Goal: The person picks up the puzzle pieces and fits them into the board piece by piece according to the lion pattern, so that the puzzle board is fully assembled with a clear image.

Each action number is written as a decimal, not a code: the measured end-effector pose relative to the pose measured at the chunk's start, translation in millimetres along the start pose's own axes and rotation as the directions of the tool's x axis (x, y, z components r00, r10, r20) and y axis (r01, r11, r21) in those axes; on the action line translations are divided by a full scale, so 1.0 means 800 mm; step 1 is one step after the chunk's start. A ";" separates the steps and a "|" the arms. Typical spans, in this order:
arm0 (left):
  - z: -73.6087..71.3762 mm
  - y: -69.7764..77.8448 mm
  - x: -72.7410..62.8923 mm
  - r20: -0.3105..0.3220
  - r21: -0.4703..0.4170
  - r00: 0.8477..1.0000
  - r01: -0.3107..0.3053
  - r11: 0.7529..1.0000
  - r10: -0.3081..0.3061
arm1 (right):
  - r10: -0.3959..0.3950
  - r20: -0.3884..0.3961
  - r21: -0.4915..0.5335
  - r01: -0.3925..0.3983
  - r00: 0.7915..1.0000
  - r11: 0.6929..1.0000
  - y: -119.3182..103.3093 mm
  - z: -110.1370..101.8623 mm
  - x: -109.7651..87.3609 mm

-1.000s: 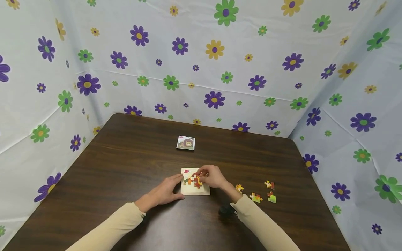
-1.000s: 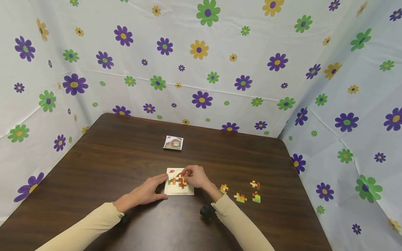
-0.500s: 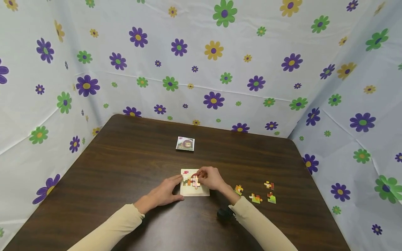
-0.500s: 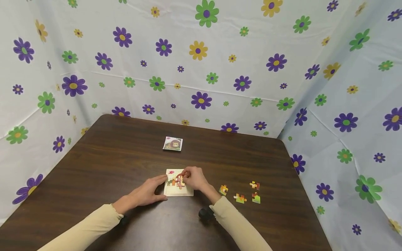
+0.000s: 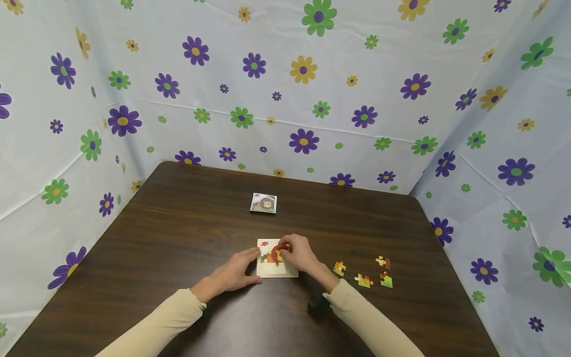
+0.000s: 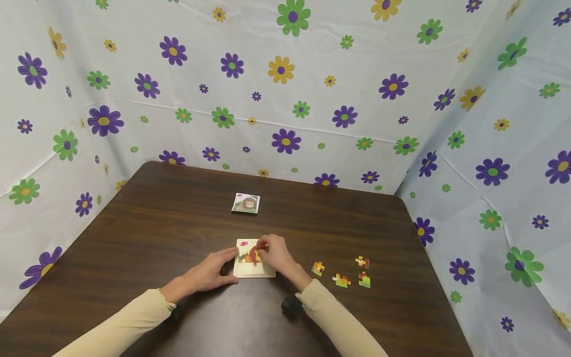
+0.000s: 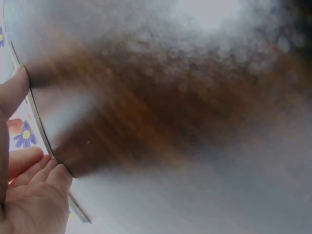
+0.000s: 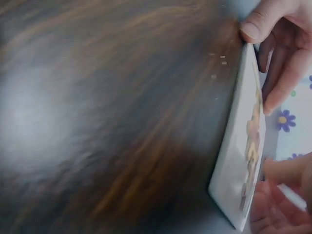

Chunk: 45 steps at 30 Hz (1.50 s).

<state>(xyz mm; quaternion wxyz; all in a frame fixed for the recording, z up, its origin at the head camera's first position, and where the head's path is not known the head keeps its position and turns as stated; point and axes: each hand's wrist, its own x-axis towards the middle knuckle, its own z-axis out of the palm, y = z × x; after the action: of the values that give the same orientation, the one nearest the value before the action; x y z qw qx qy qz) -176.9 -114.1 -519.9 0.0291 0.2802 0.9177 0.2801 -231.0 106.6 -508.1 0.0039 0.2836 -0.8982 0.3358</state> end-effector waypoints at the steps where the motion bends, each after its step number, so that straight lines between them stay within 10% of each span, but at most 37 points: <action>1: 0.000 0.000 0.000 -0.001 0.000 1.000 0.000 1.000 0.000 | -0.007 -0.002 0.013 0.007 1.000 1.000 0.001 0.000 -0.001; 14: -0.002 0.000 0.000 0.016 -0.006 1.000 0.014 1.000 -0.014 | -0.309 0.037 0.016 0.308 0.950 0.951 0.028 0.014 -0.012; 45: 0.001 0.000 0.001 -0.006 0.004 1.000 -0.012 1.000 0.012 | -0.124 0.018 -0.043 0.125 0.992 0.991 0.026 0.016 -0.020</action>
<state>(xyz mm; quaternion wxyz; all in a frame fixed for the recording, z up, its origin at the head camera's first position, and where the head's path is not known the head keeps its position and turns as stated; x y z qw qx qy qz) -177.7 -113.7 -520.4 0.0241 0.2852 0.9166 0.2793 -225.8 119.6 -533.9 0.0243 0.3415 -0.8860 0.3126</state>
